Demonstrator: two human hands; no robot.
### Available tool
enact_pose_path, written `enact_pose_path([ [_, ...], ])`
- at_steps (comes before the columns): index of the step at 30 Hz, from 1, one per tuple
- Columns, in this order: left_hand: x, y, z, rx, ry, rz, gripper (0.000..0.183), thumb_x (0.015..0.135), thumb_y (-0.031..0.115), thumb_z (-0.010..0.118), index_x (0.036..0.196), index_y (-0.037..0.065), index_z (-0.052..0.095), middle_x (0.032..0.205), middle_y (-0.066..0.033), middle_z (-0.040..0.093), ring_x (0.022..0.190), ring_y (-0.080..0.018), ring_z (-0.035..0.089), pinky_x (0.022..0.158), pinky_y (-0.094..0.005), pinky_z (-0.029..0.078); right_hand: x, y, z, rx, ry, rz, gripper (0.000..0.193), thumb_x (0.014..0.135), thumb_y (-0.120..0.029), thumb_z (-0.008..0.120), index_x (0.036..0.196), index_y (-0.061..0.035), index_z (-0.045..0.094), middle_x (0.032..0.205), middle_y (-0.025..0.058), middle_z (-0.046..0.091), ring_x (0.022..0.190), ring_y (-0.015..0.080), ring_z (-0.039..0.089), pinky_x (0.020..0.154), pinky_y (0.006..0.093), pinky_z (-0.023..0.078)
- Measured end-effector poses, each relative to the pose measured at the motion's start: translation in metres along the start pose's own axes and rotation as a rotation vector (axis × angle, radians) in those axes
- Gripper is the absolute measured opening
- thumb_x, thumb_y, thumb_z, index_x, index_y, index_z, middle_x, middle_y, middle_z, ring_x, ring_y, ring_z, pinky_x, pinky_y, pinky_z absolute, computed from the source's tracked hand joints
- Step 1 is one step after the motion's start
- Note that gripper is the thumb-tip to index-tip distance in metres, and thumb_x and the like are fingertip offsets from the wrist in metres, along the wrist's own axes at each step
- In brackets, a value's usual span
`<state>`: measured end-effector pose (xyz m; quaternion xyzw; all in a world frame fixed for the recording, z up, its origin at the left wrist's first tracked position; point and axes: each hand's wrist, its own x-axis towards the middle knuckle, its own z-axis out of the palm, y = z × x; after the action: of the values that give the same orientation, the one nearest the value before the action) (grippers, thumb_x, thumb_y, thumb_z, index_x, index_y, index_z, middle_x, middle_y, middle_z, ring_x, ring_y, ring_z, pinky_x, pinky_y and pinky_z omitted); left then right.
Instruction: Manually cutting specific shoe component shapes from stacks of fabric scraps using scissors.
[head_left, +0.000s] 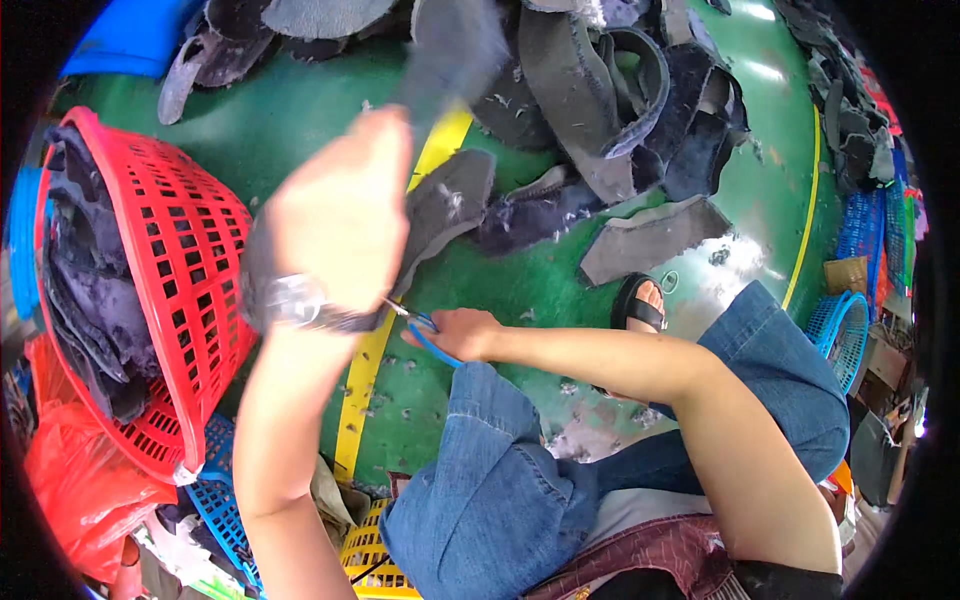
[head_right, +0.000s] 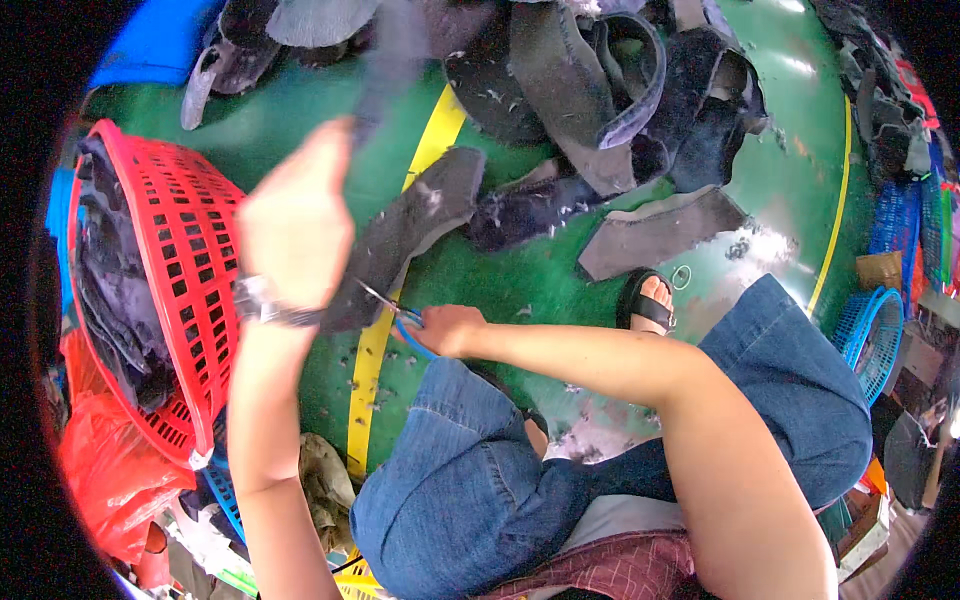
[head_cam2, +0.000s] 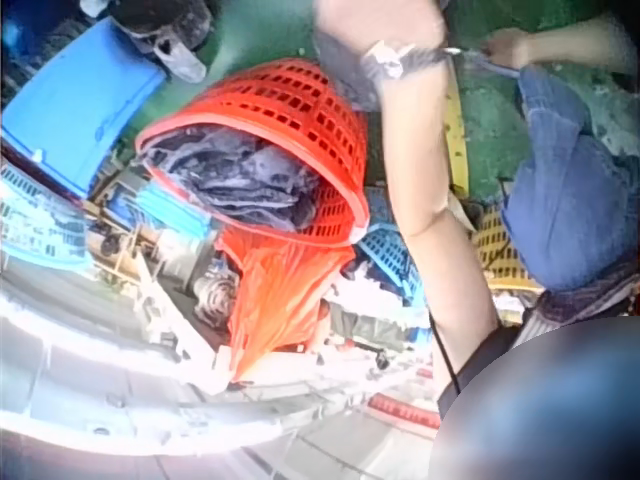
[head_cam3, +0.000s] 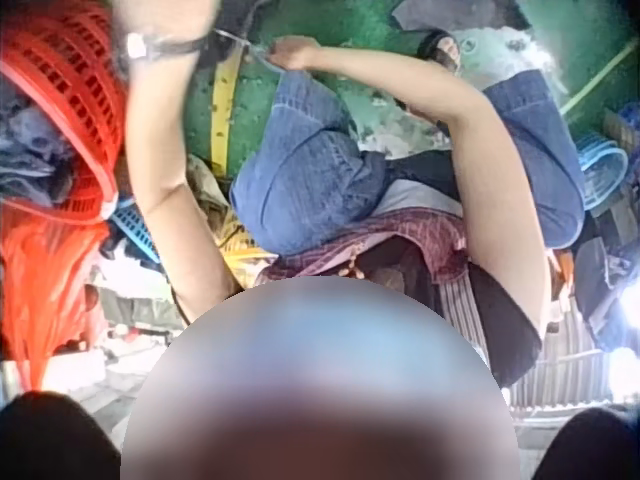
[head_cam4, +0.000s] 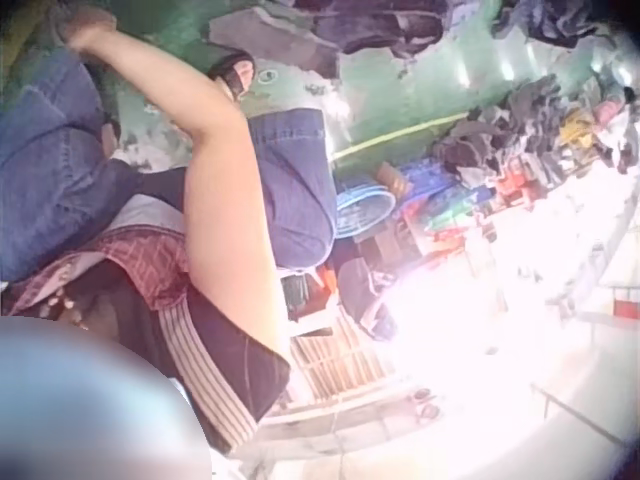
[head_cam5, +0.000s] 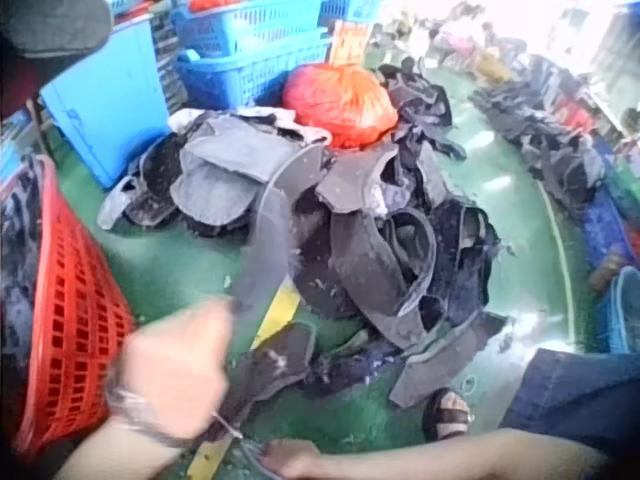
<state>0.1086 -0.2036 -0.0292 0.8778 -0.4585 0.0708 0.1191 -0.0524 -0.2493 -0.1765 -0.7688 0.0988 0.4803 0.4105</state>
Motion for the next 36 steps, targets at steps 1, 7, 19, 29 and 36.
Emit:
enact_pose_path([
  [1, -0.005, 0.005, 0.030, 0.161, 0.043, 0.112, 0.028, 0.072, 0.010, 0.051, 0.099, 0.002, 0.054, 0.091, -0.0109, 0.060, 0.068, -0.0214, 0.057, 0.061, -0.0335, 0.047, 0.002, -0.003, 0.003, 0.068, 0.043, -0.011, 0.081, 0.074, -0.073, 0.028, 0.094, -0.0002, 0.056, 0.086, 0.0213, 0.060, 0.081, 0.0348, 0.059, 0.070, 0.0424, 0.046],
  [7, -0.103, 0.001, 0.179, 0.187, -0.147, 0.007, 0.034, 0.071, 0.011, 0.050, 0.104, 0.001, 0.053, 0.101, -0.0146, 0.057, 0.076, -0.0217, 0.058, 0.059, -0.0304, 0.050, -0.030, 0.050, -0.015, 0.154, -0.162, 0.072, 0.084, 0.073, -0.075, 0.026, 0.081, 0.0013, 0.060, 0.078, 0.0179, 0.059, 0.074, 0.0287, 0.059, 0.065, 0.0418, 0.044],
  [19, -0.076, 0.019, 0.191, 0.271, -0.236, -0.382, 0.062, 0.069, 0.013, 0.056, 0.127, 0.009, 0.035, 0.122, -0.0185, 0.043, 0.101, -0.0320, 0.049, 0.078, -0.0439, 0.046, -0.052, 0.091, -0.066, 0.925, 0.068, 0.088, 0.067, 0.076, -0.070, 0.037, 0.087, -0.0052, 0.051, 0.060, 0.0037, 0.048, 0.053, 0.0140, 0.050, 0.050, 0.0266, 0.041],
  [29, -0.131, -0.006, 0.133, 0.076, -0.447, -0.470, 0.048, 0.069, 0.006, 0.053, 0.116, 0.000, 0.042, 0.085, -0.0123, 0.059, 0.062, -0.0266, 0.061, 0.054, -0.0373, 0.050, -0.028, 0.048, -0.043, 1.105, -0.043, 0.062, 0.061, 0.080, -0.066, 0.035, 0.081, -0.0059, 0.049, 0.056, 0.0028, 0.047, 0.049, 0.0122, 0.048, 0.049, 0.0270, 0.042],
  [36, -0.171, -0.016, 0.080, -0.009, -0.533, -0.593, 0.039, 0.070, 0.005, 0.051, 0.109, 0.007, 0.051, 0.077, -0.0123, 0.061, 0.061, -0.0298, 0.060, 0.053, -0.0401, 0.048, -0.049, 0.044, -0.029, 0.888, -0.071, 0.111, 0.063, 0.075, -0.069, 0.041, 0.080, -0.0061, 0.049, 0.057, -0.0009, 0.044, 0.048, 0.0100, 0.044, 0.044, 0.0236, 0.037],
])
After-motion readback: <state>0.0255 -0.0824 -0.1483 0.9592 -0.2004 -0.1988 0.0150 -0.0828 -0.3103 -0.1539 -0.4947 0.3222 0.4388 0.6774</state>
